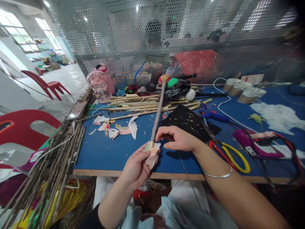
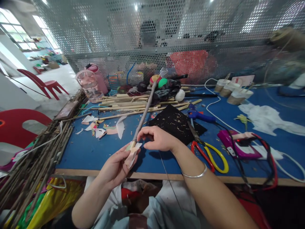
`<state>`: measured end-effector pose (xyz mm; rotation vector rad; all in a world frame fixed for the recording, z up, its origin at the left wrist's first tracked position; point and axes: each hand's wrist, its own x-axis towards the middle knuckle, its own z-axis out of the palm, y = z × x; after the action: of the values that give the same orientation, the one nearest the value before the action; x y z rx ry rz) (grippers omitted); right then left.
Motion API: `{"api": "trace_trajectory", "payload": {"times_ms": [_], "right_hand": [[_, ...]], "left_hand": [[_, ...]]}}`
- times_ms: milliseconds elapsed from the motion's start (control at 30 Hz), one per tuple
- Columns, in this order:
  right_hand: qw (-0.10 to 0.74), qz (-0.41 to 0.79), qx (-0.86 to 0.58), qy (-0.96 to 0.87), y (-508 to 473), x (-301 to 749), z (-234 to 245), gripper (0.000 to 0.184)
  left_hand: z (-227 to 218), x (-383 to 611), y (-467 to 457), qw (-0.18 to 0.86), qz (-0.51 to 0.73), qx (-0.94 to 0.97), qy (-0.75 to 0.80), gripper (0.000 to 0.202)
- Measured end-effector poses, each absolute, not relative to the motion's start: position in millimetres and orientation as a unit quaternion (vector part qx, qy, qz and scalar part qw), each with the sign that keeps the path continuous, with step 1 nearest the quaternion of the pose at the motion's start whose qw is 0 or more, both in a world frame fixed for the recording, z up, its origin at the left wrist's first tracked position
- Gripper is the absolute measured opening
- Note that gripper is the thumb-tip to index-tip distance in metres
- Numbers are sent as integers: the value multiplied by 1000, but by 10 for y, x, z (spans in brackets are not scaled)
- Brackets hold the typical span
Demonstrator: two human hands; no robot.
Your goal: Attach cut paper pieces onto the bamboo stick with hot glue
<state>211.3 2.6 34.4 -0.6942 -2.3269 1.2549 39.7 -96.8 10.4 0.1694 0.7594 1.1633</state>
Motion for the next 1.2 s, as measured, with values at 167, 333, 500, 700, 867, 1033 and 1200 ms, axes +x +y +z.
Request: {"api": "trace_trajectory", "payload": {"times_ms": [167, 333, 500, 700, 867, 1033, 1200], "right_hand": [[195, 426, -223, -855, -7, 2137, 350, 37], [223, 400, -194, -868, 1, 2101, 306, 27], [238, 389, -183, -871, 17, 2104, 289, 31], [227, 389, -183, -874, -29, 2107, 341, 29], [217, 389, -177, -878, -52, 2099, 362, 26], [216, 373, -174, -885, -56, 2096, 343, 24], [222, 347, -197, -890, -75, 2079, 310, 29]], "left_hand": [[92, 395, -954, 757, 536, 99, 360, 40], [124, 408, -961, 735, 541, 131, 386, 40], [62, 436, -939, 679, 539, 240, 438, 51], [-3, 469, -935, 552, 522, 391, 518, 56], [29, 435, -873, 644, 509, 334, 464, 65], [53, 419, -812, 699, 526, 265, 404, 67], [116, 398, -781, 721, 508, 226, 413, 68]]}}
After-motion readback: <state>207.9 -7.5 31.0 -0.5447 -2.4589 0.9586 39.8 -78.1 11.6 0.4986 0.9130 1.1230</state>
